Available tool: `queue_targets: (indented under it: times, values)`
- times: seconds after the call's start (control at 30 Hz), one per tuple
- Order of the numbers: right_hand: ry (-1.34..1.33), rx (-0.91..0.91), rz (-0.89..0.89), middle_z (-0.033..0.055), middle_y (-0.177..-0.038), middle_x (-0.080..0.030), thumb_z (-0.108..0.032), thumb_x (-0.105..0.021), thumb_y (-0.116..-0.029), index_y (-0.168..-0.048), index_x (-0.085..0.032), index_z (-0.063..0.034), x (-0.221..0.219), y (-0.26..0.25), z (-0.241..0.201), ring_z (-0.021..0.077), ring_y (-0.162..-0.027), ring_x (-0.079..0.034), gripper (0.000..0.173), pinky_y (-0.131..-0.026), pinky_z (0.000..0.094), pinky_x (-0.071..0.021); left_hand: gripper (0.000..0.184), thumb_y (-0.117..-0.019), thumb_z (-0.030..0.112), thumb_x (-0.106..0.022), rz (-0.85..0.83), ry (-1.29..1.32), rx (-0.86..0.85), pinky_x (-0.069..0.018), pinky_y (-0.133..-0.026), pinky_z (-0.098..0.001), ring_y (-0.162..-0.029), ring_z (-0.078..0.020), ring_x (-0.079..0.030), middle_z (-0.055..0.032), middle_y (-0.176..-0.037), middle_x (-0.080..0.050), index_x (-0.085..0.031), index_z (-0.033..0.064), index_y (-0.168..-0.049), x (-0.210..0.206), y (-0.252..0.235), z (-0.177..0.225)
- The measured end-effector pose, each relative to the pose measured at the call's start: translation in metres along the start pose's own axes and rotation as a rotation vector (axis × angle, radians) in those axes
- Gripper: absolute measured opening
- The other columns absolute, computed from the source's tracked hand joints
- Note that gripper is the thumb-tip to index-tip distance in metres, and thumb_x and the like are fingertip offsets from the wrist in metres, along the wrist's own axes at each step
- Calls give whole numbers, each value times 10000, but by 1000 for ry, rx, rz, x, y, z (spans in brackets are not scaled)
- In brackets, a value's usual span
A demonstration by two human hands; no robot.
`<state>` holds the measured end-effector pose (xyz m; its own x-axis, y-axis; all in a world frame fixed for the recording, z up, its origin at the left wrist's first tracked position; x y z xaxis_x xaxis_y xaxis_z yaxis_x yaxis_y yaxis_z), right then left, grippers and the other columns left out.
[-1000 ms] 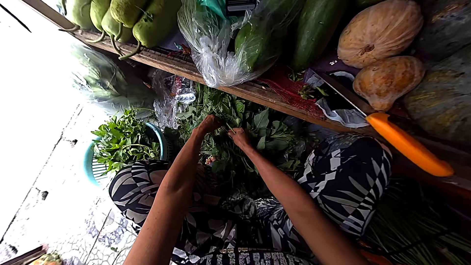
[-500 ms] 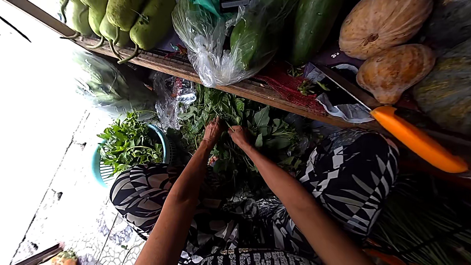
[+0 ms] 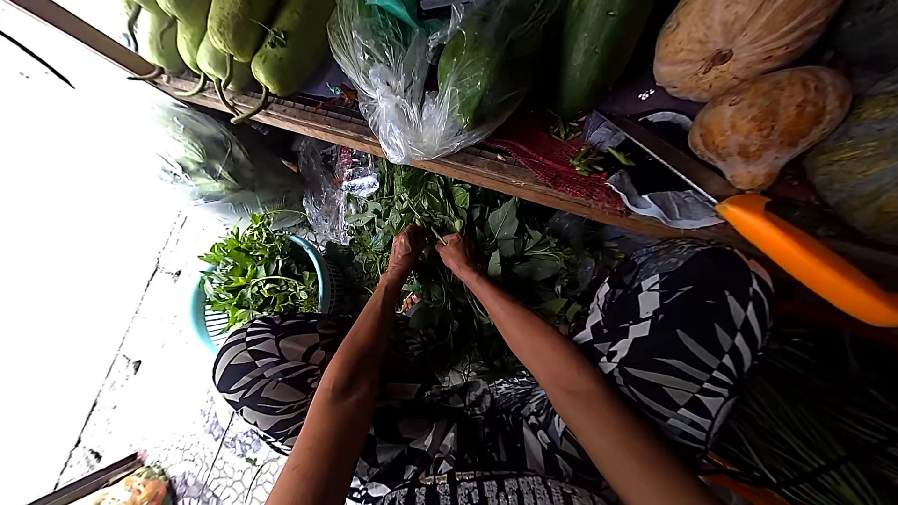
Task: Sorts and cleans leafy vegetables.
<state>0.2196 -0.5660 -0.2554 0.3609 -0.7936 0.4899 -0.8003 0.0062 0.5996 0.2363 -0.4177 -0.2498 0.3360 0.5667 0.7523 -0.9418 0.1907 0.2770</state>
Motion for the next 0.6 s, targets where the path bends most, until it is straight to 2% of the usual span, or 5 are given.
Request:
queue_targets:
  times: [0.1, 0.2, 0.4, 0.5, 0.6]
  values:
    - [9, -9, 37, 217, -1216, -692, -270, -505, -1064, -1130, -715, -13, -3, 5, -4, 378, -1189, -643, 338, -963, 592, -489, 271, -1034, 170, -590, 63, 29, 38, -518, -917, -608, -1031, -419, -680, -246, -1129, -695, -633, -6, -1235, -8, 0, -2]
    - [-106, 35, 139, 254, -1180, -689, -241, -505, -1079, -1126, -706, 14, -13, 10, -6, 417, -1155, -645, 328, -945, 613, -489, 267, -1038, 176, -572, 124, 102, 161, -491, -920, -600, -1027, -402, -668, -243, -1094, -695, -648, -17, -1206, -17, 1, 5]
    - [-330, 66, 223, 221, -1223, -687, -169, -545, -1062, -1227, -685, -22, -19, 6, -17, 381, -1190, -638, 261, -1027, 553, -477, 258, -1054, 217, -562, 208, 276, 258, -496, -873, -550, -958, -336, -659, -202, -1027, -694, -658, 6, -1166, -22, 10, 14]
    - [-308, 154, 216, 276, -1362, -572, 6, -577, -985, -1324, -623, 20, -17, 25, -19, 427, -1253, -571, 342, -1049, 547, -475, 243, -1051, 203, -563, 213, 323, 268, -501, -858, -540, -938, -325, -659, -198, -1022, -693, -661, 11, -1164, -23, 8, 10]
    - [-342, 121, 208, 278, -1302, -626, 43, -569, -981, -1368, -585, 31, -13, 30, -14, 422, -1215, -609, 387, -1031, 545, -490, 251, -1050, 229, -570, 197, 359, 284, -512, -832, -524, -906, -302, -665, -179, -1010, -703, -656, 29, -1174, -27, 9, 12]
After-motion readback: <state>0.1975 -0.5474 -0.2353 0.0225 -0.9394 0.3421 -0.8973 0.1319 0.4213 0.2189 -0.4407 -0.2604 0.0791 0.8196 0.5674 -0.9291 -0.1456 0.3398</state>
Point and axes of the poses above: each hand's wrist, its own y-axis away from the middle knuckle, its own x-axis out of the back of the hand, z = x × y, the point moved 3 cm from there along -y, towards the middle knuckle
